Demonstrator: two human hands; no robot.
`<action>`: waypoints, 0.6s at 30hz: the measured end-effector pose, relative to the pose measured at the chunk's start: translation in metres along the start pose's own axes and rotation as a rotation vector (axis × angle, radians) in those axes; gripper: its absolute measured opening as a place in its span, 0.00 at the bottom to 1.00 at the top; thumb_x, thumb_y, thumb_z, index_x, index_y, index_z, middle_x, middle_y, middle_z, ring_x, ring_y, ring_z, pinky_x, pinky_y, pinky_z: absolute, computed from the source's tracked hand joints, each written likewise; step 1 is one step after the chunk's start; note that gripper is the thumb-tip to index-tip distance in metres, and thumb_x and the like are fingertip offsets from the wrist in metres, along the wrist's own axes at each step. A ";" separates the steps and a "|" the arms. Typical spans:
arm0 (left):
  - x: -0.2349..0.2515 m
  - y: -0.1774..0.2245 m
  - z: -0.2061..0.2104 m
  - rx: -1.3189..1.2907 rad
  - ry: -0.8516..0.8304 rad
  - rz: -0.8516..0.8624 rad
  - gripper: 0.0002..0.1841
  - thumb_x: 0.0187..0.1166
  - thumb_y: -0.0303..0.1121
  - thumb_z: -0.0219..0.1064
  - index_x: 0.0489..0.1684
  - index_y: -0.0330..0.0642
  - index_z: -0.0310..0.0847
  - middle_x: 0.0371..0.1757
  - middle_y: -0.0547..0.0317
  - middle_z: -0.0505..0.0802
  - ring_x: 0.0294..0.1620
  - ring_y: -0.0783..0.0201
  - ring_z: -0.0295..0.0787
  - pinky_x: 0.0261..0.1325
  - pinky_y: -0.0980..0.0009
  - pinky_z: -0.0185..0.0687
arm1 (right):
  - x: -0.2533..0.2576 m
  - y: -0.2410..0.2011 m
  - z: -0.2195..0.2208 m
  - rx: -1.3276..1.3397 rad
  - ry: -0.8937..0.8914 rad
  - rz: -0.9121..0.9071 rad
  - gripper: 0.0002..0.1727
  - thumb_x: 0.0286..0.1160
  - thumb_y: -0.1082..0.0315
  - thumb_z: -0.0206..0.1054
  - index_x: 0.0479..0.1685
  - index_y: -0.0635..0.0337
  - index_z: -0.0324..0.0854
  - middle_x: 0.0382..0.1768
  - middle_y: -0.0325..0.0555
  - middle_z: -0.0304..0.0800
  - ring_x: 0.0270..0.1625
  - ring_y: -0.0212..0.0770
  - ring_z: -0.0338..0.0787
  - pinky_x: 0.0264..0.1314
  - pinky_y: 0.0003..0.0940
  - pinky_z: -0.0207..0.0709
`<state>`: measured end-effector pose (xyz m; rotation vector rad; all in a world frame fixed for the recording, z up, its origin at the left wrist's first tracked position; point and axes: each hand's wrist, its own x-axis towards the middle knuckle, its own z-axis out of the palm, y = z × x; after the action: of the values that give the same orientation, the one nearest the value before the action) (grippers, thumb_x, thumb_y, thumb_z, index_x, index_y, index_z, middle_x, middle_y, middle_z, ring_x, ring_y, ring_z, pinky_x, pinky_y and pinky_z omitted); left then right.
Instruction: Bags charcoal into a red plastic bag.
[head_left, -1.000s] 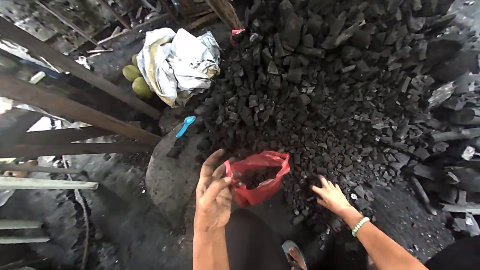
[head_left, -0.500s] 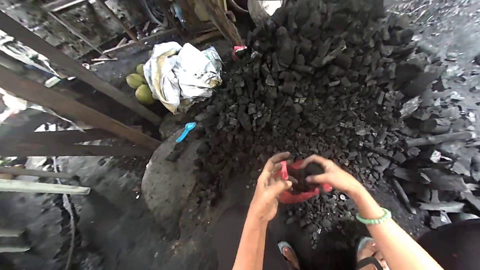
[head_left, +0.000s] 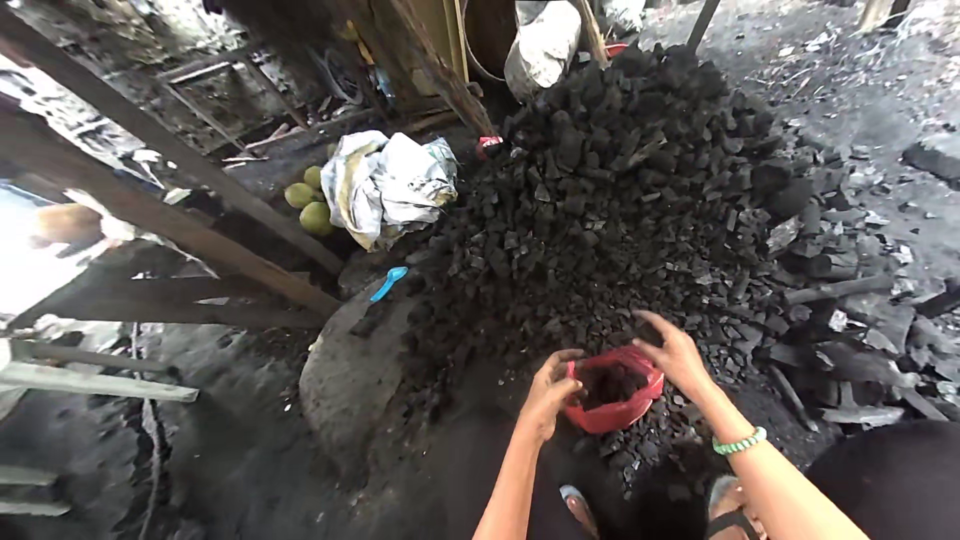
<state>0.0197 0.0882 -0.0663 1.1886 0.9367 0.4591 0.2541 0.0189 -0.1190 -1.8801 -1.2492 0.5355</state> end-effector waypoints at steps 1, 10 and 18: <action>-0.001 0.000 0.003 0.027 0.003 0.007 0.23 0.75 0.20 0.59 0.72 0.37 0.73 0.53 0.51 0.86 0.35 0.65 0.84 0.38 0.70 0.82 | 0.002 -0.002 -0.005 -0.114 0.063 0.026 0.38 0.68 0.67 0.80 0.83 0.52 0.73 0.79 0.68 0.73 0.78 0.74 0.75 0.72 0.78 0.68; -0.017 -0.008 0.016 0.467 -0.097 0.019 0.22 0.77 0.24 0.65 0.71 0.40 0.78 0.53 0.49 0.88 0.43 0.60 0.84 0.46 0.63 0.81 | -0.047 0.012 0.005 -0.637 -0.747 -0.267 0.29 0.73 0.57 0.77 0.71 0.64 0.83 0.70 0.66 0.84 0.83 0.71 0.71 0.87 0.82 0.28; -0.020 0.026 0.013 1.502 -0.090 -0.400 0.21 0.79 0.35 0.69 0.69 0.36 0.81 0.73 0.32 0.83 0.73 0.34 0.79 0.67 0.32 0.74 | -0.044 -0.044 -0.037 -0.799 -0.660 -0.513 0.18 0.74 0.86 0.62 0.61 0.69 0.85 0.57 0.65 0.90 0.69 0.68 0.85 0.86 0.73 0.52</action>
<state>0.0228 0.0748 -0.0336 2.2144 1.4240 -0.8055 0.2364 -0.0262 -0.0654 -1.9044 -2.5883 0.4069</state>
